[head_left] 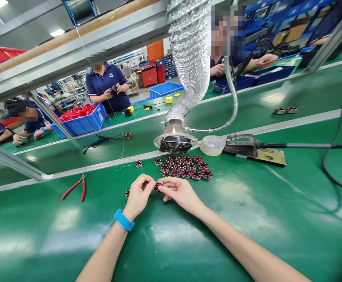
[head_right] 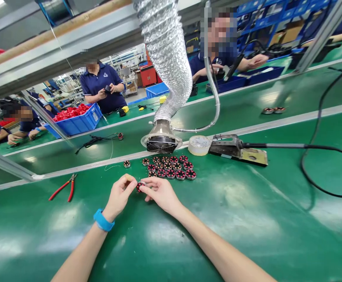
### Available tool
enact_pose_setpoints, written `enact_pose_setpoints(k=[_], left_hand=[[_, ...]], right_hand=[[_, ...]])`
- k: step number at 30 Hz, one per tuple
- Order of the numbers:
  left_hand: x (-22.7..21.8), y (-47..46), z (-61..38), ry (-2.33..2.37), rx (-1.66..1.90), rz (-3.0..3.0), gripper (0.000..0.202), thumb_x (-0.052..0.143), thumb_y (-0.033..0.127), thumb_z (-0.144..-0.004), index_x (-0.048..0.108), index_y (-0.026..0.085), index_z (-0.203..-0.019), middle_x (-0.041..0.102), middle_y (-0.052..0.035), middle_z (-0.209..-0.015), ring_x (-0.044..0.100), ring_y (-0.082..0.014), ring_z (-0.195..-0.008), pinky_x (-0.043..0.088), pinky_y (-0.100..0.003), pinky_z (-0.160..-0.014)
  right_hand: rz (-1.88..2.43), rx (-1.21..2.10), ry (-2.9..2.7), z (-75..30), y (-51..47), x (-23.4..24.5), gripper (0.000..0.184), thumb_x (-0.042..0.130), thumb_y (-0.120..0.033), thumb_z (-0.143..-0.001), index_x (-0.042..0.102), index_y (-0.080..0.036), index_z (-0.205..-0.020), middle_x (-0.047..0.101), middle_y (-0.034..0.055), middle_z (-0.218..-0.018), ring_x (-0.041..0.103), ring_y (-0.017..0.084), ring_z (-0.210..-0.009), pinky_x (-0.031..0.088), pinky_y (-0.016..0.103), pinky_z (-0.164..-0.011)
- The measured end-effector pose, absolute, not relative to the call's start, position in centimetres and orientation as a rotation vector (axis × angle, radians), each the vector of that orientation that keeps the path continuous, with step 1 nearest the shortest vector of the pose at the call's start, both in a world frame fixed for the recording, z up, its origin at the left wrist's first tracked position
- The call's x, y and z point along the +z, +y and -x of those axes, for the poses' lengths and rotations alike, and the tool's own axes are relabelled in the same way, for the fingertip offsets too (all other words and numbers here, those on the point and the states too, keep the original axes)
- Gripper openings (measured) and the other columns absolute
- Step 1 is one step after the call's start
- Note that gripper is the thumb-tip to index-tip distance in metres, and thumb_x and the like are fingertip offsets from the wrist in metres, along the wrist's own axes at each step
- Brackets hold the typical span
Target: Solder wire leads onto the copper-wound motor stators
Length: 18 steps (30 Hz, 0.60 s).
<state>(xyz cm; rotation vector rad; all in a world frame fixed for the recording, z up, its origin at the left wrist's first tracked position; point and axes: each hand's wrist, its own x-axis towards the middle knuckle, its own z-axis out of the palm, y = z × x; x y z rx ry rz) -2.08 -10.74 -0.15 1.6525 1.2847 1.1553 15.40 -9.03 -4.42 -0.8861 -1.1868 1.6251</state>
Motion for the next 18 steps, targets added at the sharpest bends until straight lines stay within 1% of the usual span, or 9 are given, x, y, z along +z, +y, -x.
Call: enact_pose_setpoints(k=[2,5,8,10,14,18], left_hand=[[0.1,-10.7,2.3,1.215,1.175,-1.524,0.028,0.067,0.044,-0.091,0.063,0.017,-0.083,0.059,-0.0018,-0.08,0.051,-0.0131,-0.072,0.043,-0.026,-0.069],[0.2,-10.8,2.5,1.199,1.26,-1.403,0.029,0.066,0.045,-0.091,0.064,0.017,-0.089,0.059,-0.0009,-0.079,0.047,-0.0108,-0.066,0.04,-0.025,-0.063],[0.0,-10.9,2.4,1.286,1.239,-1.471,0.03,0.072,0.045,-0.086,0.065,0.016,-0.091,0.062,-0.0027,-0.083,0.053,-0.0123,-0.071,0.043,-0.025,-0.066],[-0.3,-11.1,2.1,1.349,1.147,-1.549,0.03,0.075,0.044,-0.083,0.066,0.015,-0.089,0.064,-0.0039,-0.084,0.055,-0.014,-0.075,0.044,-0.026,-0.069],[-0.9,-11.2,1.6,1.371,1.103,-1.57,0.029,0.069,0.043,-0.088,0.065,0.015,-0.08,0.063,-0.0038,-0.082,0.055,-0.0149,-0.077,0.044,-0.027,-0.072],[-0.6,-11.1,1.6,1.268,1.116,-1.44,0.031,0.071,0.045,-0.086,0.064,0.015,-0.079,0.059,-0.0015,-0.077,0.05,-0.0129,-0.072,0.04,-0.025,-0.068]], right_hand=[[0.894,1.632,-1.181,-15.4,-9.0,-4.4,0.053,0.085,-0.05,-0.07,0.073,-0.012,-0.104,0.077,0.0071,-0.081,0.066,0.013,-0.049,0.053,0.025,-0.051],[0.934,1.61,-1.127,-15.5,-8.9,-4.2,0.055,0.086,-0.052,-0.068,0.073,-0.011,-0.103,0.076,0.0061,-0.076,0.066,0.014,-0.049,0.051,0.024,-0.048],[0.956,1.582,-1.091,-15.7,-8.8,-4.1,0.057,0.086,-0.054,-0.068,0.072,-0.011,-0.104,0.074,0.0042,-0.07,0.067,0.015,-0.049,0.05,0.025,-0.048],[0.955,1.572,-1.096,-15.8,-8.7,-4.0,0.057,0.085,-0.054,-0.069,0.072,-0.012,-0.104,0.074,0.0038,-0.068,0.068,0.016,-0.049,0.051,0.025,-0.049],[0.953,1.585,-1.101,-15.8,-8.6,-4.2,0.058,0.086,-0.056,-0.067,0.072,-0.012,-0.103,0.073,0.0029,-0.068,0.067,0.015,-0.049,0.051,0.025,-0.048],[0.966,1.613,-1.118,-15.6,-8.7,-4.5,0.058,0.086,-0.056,-0.067,0.072,-0.013,-0.103,0.074,0.0033,-0.069,0.067,0.015,-0.05,0.051,0.025,-0.05]])
